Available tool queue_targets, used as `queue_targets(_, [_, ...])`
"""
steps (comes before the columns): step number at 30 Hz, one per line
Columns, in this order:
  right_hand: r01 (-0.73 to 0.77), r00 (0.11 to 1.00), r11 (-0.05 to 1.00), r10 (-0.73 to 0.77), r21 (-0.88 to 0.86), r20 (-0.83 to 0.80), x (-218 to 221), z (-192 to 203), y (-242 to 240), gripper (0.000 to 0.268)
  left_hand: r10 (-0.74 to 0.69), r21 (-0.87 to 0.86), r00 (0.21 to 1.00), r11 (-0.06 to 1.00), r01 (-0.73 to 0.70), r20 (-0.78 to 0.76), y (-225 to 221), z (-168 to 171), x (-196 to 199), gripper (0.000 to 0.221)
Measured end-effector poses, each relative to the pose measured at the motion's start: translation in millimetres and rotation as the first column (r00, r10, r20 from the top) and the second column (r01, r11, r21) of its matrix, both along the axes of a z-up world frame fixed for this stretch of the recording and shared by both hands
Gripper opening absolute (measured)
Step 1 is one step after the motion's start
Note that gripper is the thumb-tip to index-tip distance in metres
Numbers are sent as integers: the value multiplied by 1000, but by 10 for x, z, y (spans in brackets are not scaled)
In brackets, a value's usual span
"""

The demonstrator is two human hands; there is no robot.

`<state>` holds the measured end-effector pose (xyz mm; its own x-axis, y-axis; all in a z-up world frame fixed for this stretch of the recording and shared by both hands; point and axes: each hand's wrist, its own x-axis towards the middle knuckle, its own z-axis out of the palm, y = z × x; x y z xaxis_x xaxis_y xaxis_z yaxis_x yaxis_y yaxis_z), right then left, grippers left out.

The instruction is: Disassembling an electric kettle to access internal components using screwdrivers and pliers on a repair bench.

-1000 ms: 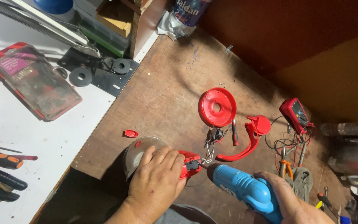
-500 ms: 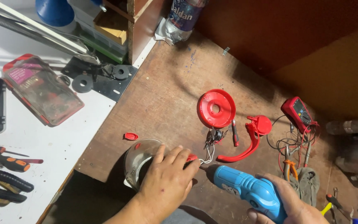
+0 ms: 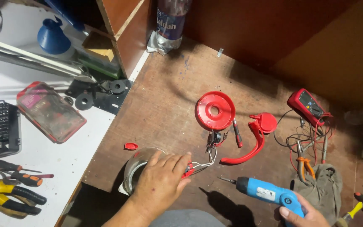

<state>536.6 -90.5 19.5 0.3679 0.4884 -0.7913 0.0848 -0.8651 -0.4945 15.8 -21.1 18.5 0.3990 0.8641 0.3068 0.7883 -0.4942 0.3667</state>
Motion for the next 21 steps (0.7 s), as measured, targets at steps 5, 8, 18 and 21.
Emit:
queue_targets(5, [1,995,991,12,132,-102,484,-1773,-639,67,100,-203,988,971,-123,-120,-123,32,-301,110])
queue_targets(8, [-11,994,996,1,86,114,262,-2121,-695,61,155,-228,981,957,-179,-118,-205,-66,-428,107])
queue_targets(18, [-798,564,593,671,107,482,-1294,-445,529,65,224,-199,965,948,-249,-137,-214,42,-295,87])
queue_targets(21, [-849,479,267,751,455,454,-2171,140,861,52,236,-188,963,948,-258,-130,-236,-31,-239,85])
